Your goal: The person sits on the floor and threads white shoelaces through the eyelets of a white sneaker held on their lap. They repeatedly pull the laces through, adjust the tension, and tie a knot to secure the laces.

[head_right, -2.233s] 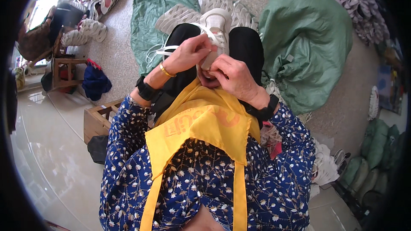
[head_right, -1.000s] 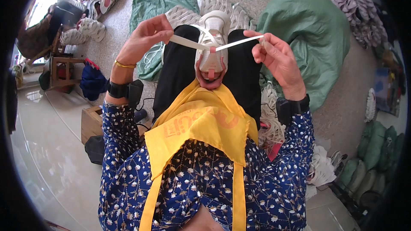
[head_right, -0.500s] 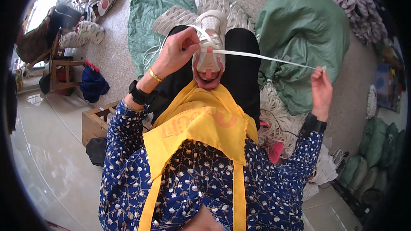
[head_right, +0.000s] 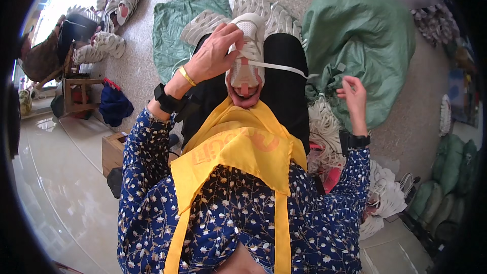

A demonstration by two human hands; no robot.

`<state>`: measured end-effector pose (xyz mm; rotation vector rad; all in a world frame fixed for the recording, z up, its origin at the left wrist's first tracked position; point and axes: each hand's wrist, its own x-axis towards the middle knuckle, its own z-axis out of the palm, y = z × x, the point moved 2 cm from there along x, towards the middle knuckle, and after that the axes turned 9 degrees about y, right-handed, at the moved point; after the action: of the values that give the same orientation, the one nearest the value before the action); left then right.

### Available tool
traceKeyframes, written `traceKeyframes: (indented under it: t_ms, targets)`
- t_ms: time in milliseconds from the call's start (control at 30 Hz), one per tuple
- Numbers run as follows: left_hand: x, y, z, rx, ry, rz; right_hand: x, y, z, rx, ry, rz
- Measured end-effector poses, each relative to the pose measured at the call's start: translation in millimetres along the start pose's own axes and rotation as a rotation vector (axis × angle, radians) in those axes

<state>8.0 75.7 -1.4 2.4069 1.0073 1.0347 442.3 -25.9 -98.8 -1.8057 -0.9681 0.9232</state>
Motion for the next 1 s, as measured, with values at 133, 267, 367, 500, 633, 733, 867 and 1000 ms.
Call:
traceKeyframes:
  t_ms: [133, 267, 367, 500, 633, 733, 867, 1000]
  targets:
    - [3.7, 19.8, -17.5, -0.007, -0.09, 0.058, -9.1, -41.7, 47.2, -0.044, -0.098, -0.204]
    - [-10.0, 30.7, -30.2, -0.046, -0.188, -0.009, -35.6, -94.7, 99.3, 0.021, -0.224, -0.283]
    - [-23.1, 24.9, -27.4, 0.136, -0.233, -0.121, -46.6, -119.9, 128.8, 0.055, -0.301, -0.314]
    - [-39.8, 20.3, -27.5, 0.367, -0.15, -0.323, -50.8, -143.2, 164.3, 0.083, -0.417, -0.345]
    - [-43.2, 20.4, -36.6, 0.281, 0.075, -0.408, -57.7, -162.7, 196.1, 0.121, -0.573, -0.354]
    - [-35.7, 27.7, -45.6, -0.347, 0.159, -0.557, -58.0, -175.5, 216.4, 0.094, -0.692, -0.381]
    - [-30.8, 34.5, -54.6, -0.873, 0.104, -0.589, -61.9, -187.3, 228.2, 0.123, -0.841, -0.351]
    - [-30.9, 37.8, -64.0, -0.955, 0.082, -0.591, -61.6, -190.6, 218.1, 0.134, -0.897, -0.331]
